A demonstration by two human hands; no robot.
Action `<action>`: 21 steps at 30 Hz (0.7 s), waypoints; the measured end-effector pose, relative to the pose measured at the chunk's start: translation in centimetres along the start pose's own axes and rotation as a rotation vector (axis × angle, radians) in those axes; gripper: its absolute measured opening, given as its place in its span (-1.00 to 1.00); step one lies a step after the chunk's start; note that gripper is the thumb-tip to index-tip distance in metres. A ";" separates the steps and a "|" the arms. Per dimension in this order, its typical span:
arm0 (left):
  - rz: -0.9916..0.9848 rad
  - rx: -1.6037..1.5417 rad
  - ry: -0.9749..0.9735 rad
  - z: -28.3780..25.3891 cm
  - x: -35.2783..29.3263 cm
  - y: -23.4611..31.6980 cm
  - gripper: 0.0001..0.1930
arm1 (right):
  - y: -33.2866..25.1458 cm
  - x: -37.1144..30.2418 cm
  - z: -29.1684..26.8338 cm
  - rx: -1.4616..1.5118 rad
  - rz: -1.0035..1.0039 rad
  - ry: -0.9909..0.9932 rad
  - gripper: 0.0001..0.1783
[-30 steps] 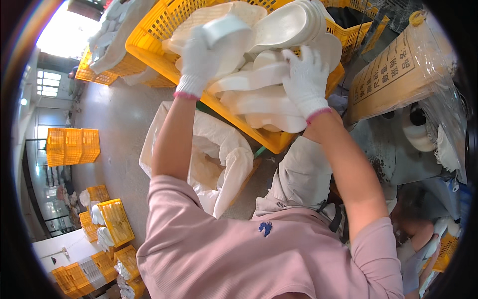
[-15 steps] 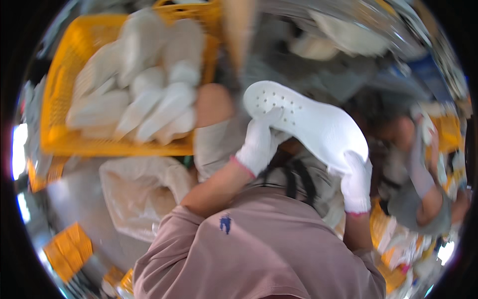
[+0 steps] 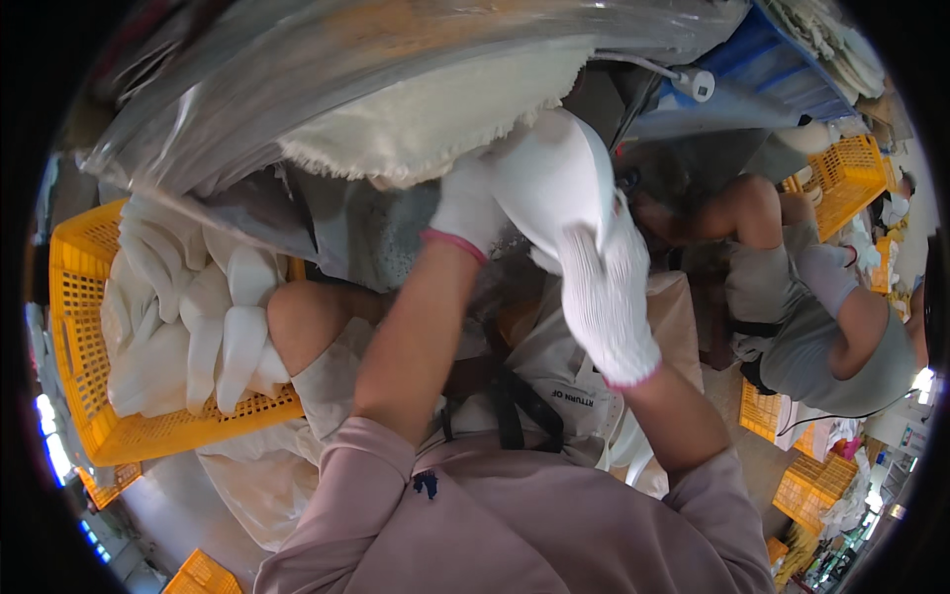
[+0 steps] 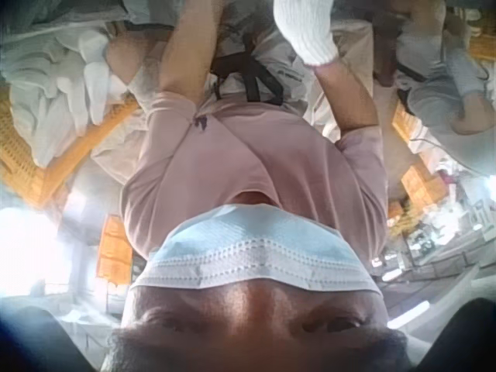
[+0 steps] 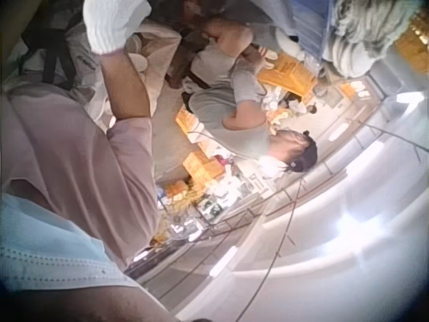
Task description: The person sits on the floor and repeatedly wipes white slipper-like objects with a cloth, then places them into a yellow basket. The task continues in a repetitive cycle throughout the clip.
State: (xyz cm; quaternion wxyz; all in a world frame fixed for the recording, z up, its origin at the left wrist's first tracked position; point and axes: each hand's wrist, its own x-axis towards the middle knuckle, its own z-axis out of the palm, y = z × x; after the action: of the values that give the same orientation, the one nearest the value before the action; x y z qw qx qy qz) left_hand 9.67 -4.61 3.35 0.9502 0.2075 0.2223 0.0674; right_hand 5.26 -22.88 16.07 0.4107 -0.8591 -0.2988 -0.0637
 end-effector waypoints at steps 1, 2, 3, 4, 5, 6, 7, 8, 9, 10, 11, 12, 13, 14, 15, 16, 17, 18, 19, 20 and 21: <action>0.022 0.054 0.017 -1.1 0.7 1.1 -0.54 | 1.2 2.1 0.7 -0.535 -0.433 -0.001 -0.62; -0.021 0.173 0.202 -2.6 0.2 2.8 -0.51 | 2.3 3.4 1.3 -0.433 -0.458 0.089 -0.64; -0.075 0.257 0.341 -3.8 -0.6 4.6 -0.46 | 3.5 4.7 2.0 -0.409 -0.411 0.013 -0.67; -0.039 0.642 0.320 -4.7 -1.4 6.6 -0.43 | 4.7 5.4 2.3 -0.384 -0.369 -0.057 -0.69; -0.040 1.002 0.347 -5.5 -3.0 8.4 -0.40 | 5.7 6.3 2.9 -0.358 -0.321 -0.130 -0.72; -0.042 1.361 0.365 -6.1 -4.8 9.8 -0.37 | 6.6 7.0 3.5 -0.259 -0.319 -0.097 -0.78; -0.066 1.595 0.343 -6.4 -6.6 10.7 -0.35 | 7.2 7.7 4.1 -0.196 -0.170 -0.149 -0.76; -0.060 1.666 0.253 -6.5 -8.4 11.2 -0.32 | 7.5 8.5 4.8 -0.132 -0.098 -0.163 -0.73; -0.073 1.608 0.136 -6.3 -10.4 11.4 -0.30 | 7.4 9.0 5.3 -0.072 -0.065 -0.157 -0.70; 0.072 1.323 0.057 -5.9 -11.8 10.3 -0.34 | 7.0 9.6 5.7 0.113 0.117 -0.175 -0.64; 0.032 1.146 0.020 -5.2 -12.5 9.2 -0.34 | 6.3 9.6 5.9 0.162 0.231 -0.175 -0.57; 0.010 0.959 -0.067 -4.3 -12.9 7.8 -0.33 | 5.2 9.6 5.8 0.066 0.181 -0.160 -0.54; -0.040 0.795 -0.111 -3.3 -13.0 6.1 -0.31 | 4.2 9.1 5.4 0.012 0.091 -0.123 -0.48; 0.047 0.783 -0.093 -2.1 -12.5 3.9 -0.33 | 3.0 8.3 4.8 -0.009 0.162 -0.142 -0.41; 0.086 0.800 -0.017 -0.7 -11.6 1.8 -0.36 | 1.8 6.9 3.7 0.011 0.204 -0.167 -0.33; 0.173 0.510 -0.035 0.6 -10.6 0.2 -0.43 | 1.0 5.3 2.7 -0.030 0.253 -0.197 -0.15; 0.141 0.284 -0.007 1.9 -9.5 -1.1 -0.49 | 0.3 3.5 1.1 0.272 0.393 -0.271 -0.17; 0.269 0.274 -0.023 3.1 -8.5 -2.0 -0.56 | 0.2 2.1 0.3 0.669 0.585 -0.259 -0.16; 0.313 0.348 0.084 4.1 -7.6 -2.6 -0.56 | 0.0 1.0 -0.6 0.528 0.679 -0.122 -0.17; 0.347 0.430 0.189 5.1 -6.4 -3.3 -0.56 | 0.3 0.3 -0.8 0.557 0.559 -0.029 -0.17; 0.438 0.550 0.260 5.9 -5.2 -4.0 -0.56 | 0.6 0.0 -1.1 0.557 0.494 0.055 -0.17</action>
State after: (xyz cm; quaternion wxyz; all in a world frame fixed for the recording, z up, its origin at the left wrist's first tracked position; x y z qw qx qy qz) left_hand 7.79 -11.50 8.51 0.7860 0.4872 0.3012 0.2327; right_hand 5.74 -24.01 16.43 0.6394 -0.7586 -0.0773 0.0982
